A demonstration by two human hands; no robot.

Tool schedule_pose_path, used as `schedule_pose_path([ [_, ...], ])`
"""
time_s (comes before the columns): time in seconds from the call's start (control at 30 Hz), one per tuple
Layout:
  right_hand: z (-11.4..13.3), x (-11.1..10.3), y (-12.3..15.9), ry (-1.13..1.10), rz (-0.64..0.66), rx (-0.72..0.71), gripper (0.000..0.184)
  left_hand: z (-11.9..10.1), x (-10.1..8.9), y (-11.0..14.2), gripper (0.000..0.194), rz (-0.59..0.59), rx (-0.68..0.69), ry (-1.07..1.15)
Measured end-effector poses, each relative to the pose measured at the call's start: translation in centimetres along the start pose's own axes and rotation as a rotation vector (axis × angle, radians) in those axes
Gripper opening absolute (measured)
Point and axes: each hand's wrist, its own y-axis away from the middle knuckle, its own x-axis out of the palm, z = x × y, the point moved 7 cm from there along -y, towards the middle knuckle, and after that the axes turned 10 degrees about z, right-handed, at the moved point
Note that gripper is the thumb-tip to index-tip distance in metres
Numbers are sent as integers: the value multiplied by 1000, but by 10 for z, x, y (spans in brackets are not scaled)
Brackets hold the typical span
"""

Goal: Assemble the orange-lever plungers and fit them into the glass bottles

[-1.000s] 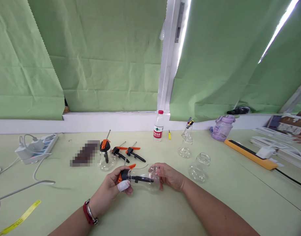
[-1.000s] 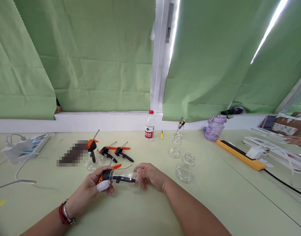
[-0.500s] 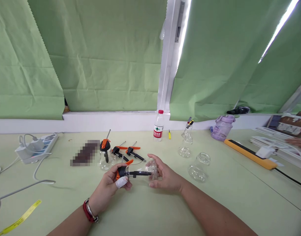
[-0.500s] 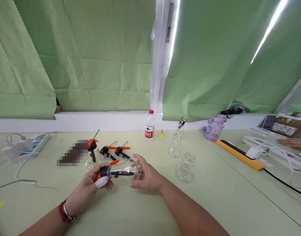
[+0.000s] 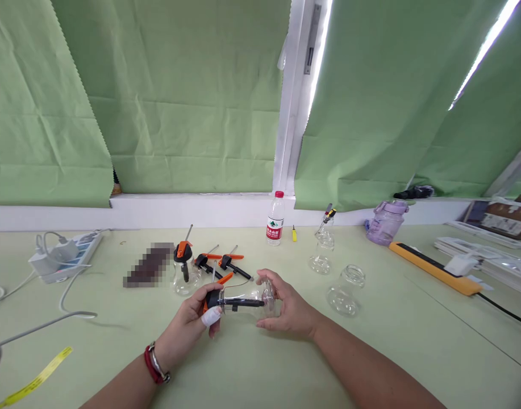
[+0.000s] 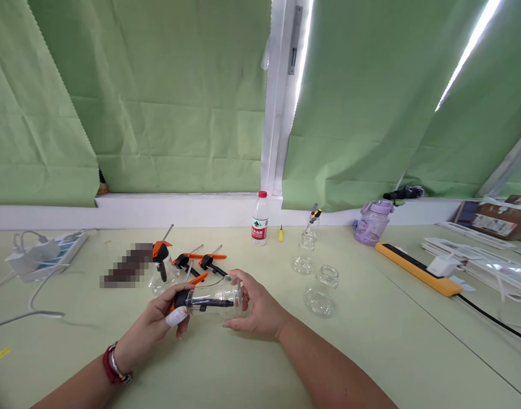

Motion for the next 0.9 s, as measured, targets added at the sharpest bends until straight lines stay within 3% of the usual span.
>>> schedule_pose_path([
  [0.27,6,-1,1,169,-26,-66,82,2,-2,0,41,-27,3,88],
  [0.67,10,3,3,594,-55,-387,79,7,-3,-1,34,-25,51,234],
  [0.9,16,5,6,778,-63,-444,57,11,-1,-1,34,-10,1,326],
])
